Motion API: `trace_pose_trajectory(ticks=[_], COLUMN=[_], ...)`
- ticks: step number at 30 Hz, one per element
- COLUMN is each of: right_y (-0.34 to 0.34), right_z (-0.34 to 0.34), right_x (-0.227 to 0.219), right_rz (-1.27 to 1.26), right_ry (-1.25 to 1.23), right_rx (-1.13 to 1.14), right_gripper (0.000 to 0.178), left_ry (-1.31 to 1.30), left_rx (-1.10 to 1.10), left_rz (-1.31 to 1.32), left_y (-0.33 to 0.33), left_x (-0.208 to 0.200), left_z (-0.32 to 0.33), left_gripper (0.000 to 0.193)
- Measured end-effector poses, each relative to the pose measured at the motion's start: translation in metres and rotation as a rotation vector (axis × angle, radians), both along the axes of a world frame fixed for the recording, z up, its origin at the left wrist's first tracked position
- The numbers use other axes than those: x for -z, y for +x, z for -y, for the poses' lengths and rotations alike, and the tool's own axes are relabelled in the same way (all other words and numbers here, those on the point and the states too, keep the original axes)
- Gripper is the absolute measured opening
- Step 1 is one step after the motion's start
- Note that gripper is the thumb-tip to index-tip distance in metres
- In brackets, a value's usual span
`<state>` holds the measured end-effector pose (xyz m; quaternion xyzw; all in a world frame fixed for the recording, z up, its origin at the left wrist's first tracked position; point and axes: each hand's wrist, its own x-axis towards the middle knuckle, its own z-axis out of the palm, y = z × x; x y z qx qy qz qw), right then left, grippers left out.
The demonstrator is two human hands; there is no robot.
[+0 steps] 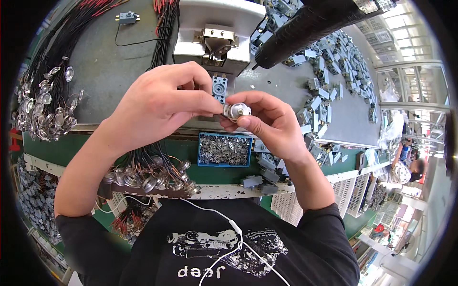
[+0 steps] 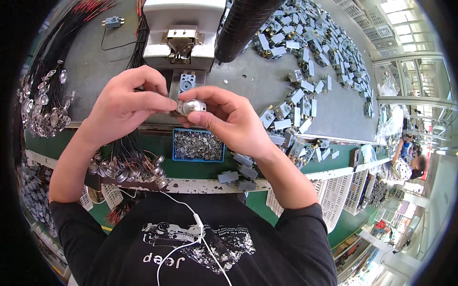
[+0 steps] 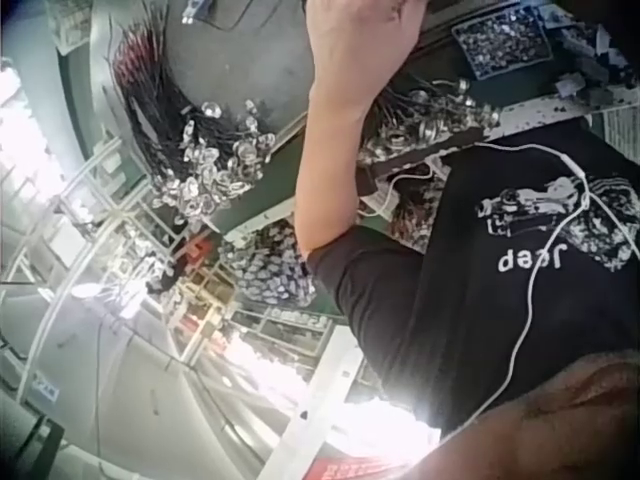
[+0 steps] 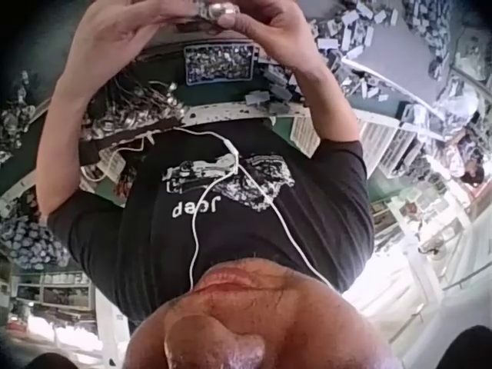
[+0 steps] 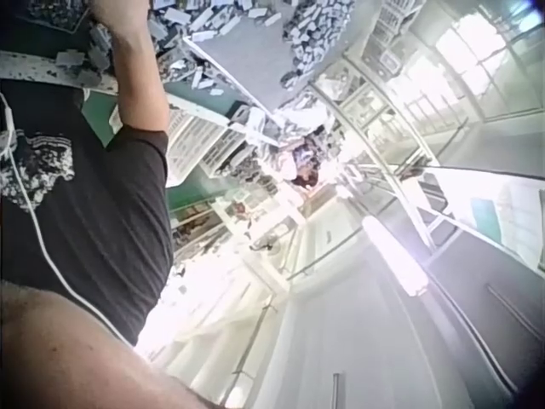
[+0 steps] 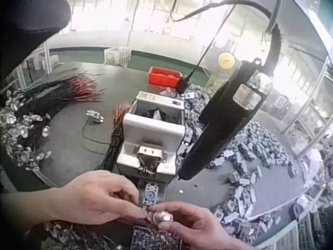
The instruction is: Assembling electronic components by attaching wires and hardware to a base using a power tool.
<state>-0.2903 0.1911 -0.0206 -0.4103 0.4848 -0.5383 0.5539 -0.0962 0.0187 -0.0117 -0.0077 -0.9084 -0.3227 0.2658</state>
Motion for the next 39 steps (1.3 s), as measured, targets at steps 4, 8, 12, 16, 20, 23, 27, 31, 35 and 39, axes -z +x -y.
trace_pose_trajectory(ticks=[4,8,12,16,20,23,27,31,35,39], right_y=[-0.017,-0.021,-0.011,-0.011,-0.013,-0.014,-0.033,-0.045,-0.037,-0.031], right_z=[0.021,0.041,0.026,0.006,0.012,0.014,0.016,0.044,0.078,0.086], right_x=[-0.002,0.003,0.003,-0.001,0.02,0.021,-0.016,-0.071,-0.082,-0.092], right_rz=[0.046,0.059,-0.394,-1.081,-1.212,-1.304,-0.885,-0.807,-0.63,-0.546], right_ry=[0.088,0.218,0.16,-0.09,-0.219,-0.314,-0.635,-0.93,-0.69,-0.59], right_rx=[-0.246,-0.576,-0.497,-0.054,0.051,0.088,0.464,0.821,0.725,0.582], right_gripper=[0.032,0.023,0.035,0.046,0.046,0.044,0.028,0.059,0.058,0.045], left_ry=[-0.139,-0.114,-0.032,-0.052,-0.078,-0.087,-0.083,-0.118,-0.002,0.026], left_rx=[0.06,0.333,0.238,0.192,0.117,-0.037,-0.185,-0.176,-0.143,-0.103], left_rz=[-0.03,0.082,0.264,0.292,0.224,0.141,0.208,0.352,0.403,0.389], left_y=[0.009,0.006,0.007,0.014,0.01,0.001,-0.018,-0.018,-0.022,-0.026], left_x=[0.009,0.014,0.022,0.014,0.009,0.005,0.019,0.023,0.019,0.017], left_z=[0.001,0.008,-0.005,-0.006,-0.002,0.004,0.006,0.004,0.011,0.018], left_gripper=[0.022,0.01,0.019,0.024,0.028,0.028,0.025,0.019,0.016,0.016])
